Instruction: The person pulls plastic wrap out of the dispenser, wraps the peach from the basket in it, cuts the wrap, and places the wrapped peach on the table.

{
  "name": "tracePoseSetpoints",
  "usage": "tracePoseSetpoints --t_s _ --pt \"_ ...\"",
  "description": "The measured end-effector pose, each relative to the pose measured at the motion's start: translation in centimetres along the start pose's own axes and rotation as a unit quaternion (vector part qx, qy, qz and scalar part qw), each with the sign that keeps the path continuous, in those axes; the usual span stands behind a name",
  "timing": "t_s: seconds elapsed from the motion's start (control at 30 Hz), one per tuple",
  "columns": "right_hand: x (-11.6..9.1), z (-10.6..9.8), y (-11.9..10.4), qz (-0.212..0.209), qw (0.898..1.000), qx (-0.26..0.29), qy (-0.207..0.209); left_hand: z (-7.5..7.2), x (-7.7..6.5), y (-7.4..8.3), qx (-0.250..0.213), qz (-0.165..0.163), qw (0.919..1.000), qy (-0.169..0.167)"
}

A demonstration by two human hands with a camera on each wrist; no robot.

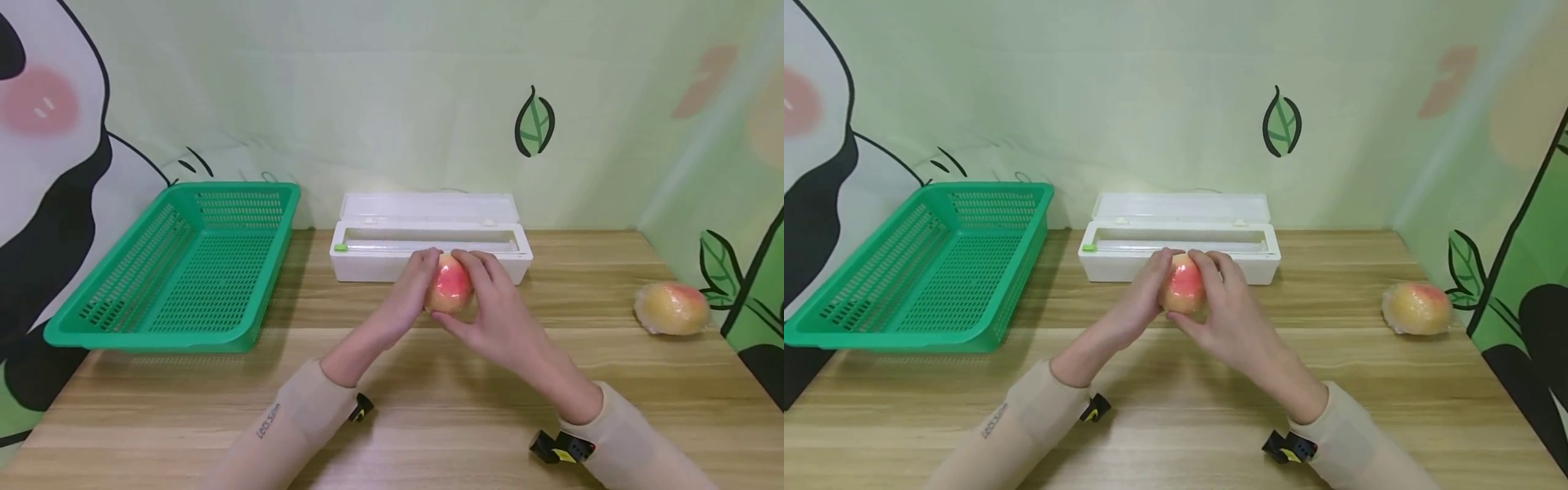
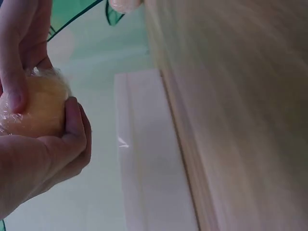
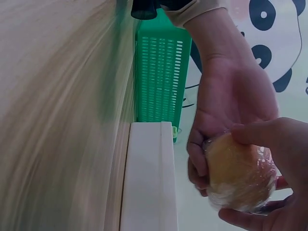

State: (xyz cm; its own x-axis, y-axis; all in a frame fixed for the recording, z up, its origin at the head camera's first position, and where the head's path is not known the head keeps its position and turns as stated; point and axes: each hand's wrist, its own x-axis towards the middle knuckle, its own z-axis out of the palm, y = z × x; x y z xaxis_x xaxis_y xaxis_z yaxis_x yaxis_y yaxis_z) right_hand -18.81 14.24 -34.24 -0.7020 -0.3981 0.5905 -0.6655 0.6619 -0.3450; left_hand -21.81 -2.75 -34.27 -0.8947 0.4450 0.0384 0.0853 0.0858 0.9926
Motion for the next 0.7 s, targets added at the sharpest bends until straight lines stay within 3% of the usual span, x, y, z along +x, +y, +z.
tracePoseSetpoints --t_s 0.23,0.43,0.57,0.7 --pt "-0.7 0.1 0.3 0.023 0.999 0.005 -0.021 -0.1 -0.3 -0.4 -0.029 -0.041 0.998 -0.038" --pt "-1.8 -0.5 1.1 0.056 0.997 0.031 -0.042 -0.6 -0.6 -0.8 0.001 -0.051 0.9971 -0.056" --pt "-3.0 -1.4 1.9 0.091 0.993 0.034 -0.061 -1.4 -1.0 -1.4 0.035 -0.06 0.9962 -0.053" --pt "-4.6 -2.6 3.1 0.122 0.989 0.023 -0.076 -2.3 -1.8 -1.7 0.134 -0.038 0.9882 -0.063"
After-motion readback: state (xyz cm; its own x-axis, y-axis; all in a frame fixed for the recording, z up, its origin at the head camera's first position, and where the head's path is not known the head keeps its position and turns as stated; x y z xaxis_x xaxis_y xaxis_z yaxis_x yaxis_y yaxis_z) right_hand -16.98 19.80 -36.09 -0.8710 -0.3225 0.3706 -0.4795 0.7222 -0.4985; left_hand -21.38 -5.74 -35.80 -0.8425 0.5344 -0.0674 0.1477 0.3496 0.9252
